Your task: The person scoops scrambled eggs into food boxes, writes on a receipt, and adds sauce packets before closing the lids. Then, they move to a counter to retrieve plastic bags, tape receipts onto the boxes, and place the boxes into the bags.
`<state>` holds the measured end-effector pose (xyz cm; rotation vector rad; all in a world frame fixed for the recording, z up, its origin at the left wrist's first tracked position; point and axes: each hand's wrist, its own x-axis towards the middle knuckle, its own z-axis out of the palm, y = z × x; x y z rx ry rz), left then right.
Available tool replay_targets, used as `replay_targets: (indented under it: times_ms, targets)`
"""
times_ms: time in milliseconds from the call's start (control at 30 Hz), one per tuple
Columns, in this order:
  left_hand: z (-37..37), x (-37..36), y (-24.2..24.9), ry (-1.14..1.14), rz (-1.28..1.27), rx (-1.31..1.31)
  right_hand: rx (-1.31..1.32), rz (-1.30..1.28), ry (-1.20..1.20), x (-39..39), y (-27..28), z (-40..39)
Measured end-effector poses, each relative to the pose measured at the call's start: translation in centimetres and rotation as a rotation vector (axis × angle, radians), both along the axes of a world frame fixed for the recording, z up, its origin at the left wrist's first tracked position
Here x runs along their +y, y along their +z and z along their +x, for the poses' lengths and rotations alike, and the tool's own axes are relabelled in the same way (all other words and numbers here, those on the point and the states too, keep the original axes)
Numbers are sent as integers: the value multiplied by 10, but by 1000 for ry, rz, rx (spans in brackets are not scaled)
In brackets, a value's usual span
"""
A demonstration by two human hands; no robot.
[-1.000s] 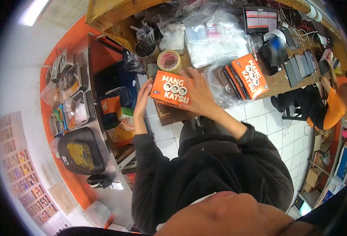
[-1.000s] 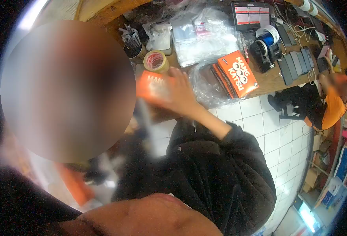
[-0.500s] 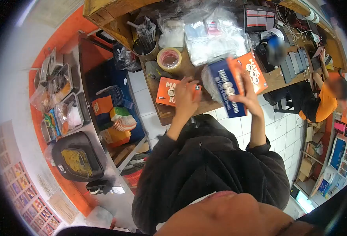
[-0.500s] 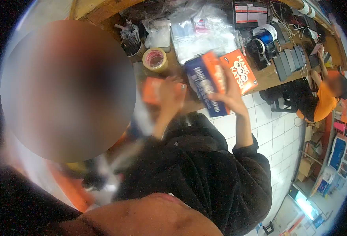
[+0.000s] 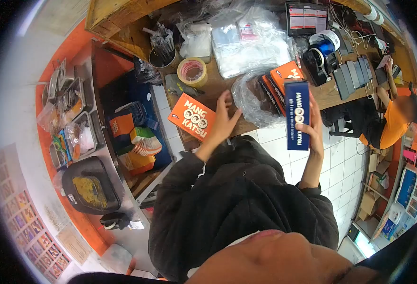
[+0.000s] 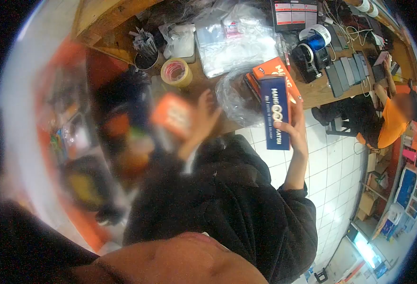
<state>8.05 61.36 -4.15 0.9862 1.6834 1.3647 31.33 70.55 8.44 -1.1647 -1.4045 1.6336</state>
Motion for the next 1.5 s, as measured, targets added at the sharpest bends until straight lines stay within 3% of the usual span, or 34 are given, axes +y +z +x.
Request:
replay_targets:
  times_ms: [100,133,200,233,300,367,433,467,500,567,600,633,733,800,833,900,933,1033,1100,1133,1167,1233,1267,1300,1367,1400,1433,1500]
  targets:
    - [65,50,-132,537,-154,5,92,-104,162,7,-13,-22]
    - [63,56,-133,540,-152,3,75,-93,183,11,-24,-28]
    - [58,58,-125,253,-280,-1417,14,-102,253,20,-56,-41]
    - [55,56,-120,253,-276,-1421,-148,-47,277,22,-62,-46]
    - [44,49,-104,356,-212,-1165,-230,-1,255,19,-88,-45]
    - [42,41,-78,415,-190,-1031,-586,324,258,12,-85,-45]
    - [46,33,-32,494,-55,-394,-874,397,232,-3,-74,-55]
    - [54,35,-5,599,-83,-327,-908,431,205,-5,-79,-58]
    - [54,35,-11,605,-80,-328,-907,436,209,-4,-80,-62]
    - [50,31,-15,282,160,295,-1137,474,261,-4,-79,-71]
    - [47,28,-18,61,366,511,-1119,515,244,-2,-83,-74]
    - [54,27,-14,22,474,497,-1116,518,254,3,-85,-76]
    - [69,11,-11,162,397,425,-1095,513,335,19,-97,-83]
    - [84,4,-1,512,233,136,-1089,541,302,18,-91,-94]
    - [86,-2,-8,526,232,143,-1087,558,271,16,-89,-99]
    - [88,-21,-30,221,29,28,-1113,593,273,10,-114,-99]
    - [90,-19,-10,292,38,-150,-1029,752,231,7,-144,-88]
    - [82,-16,-40,213,128,-326,-808,1017,165,12,-137,-89]
    - [73,-24,-22,186,35,-307,-293,507,-91,12,-120,-92]
    - [67,-24,-15,142,-49,-286,-285,512,-86,8,-99,-110]
    - [72,-24,-20,145,-49,-284,-282,621,156,-10,-73,-137]
    - [87,-22,-35,354,263,324,-392,945,505,-48,-76,-180]
    - [83,-24,-22,183,-12,-377,-547,976,567,-76,-82,-195]
    - [88,-19,-38,219,52,-436,-708,1003,623,-99,-86,-208]
    - [79,-19,-49,189,160,-271,-792,881,599,-113,-102,-236]
    - [75,-20,-65,178,160,-431,-857,761,595,-108,-106,-245]
    - [72,-19,-58,158,164,-430,-864,760,574,-97,-103,-248]
    - [72,-25,-37,221,93,-474,-709,353,723,-78,-84,-246]
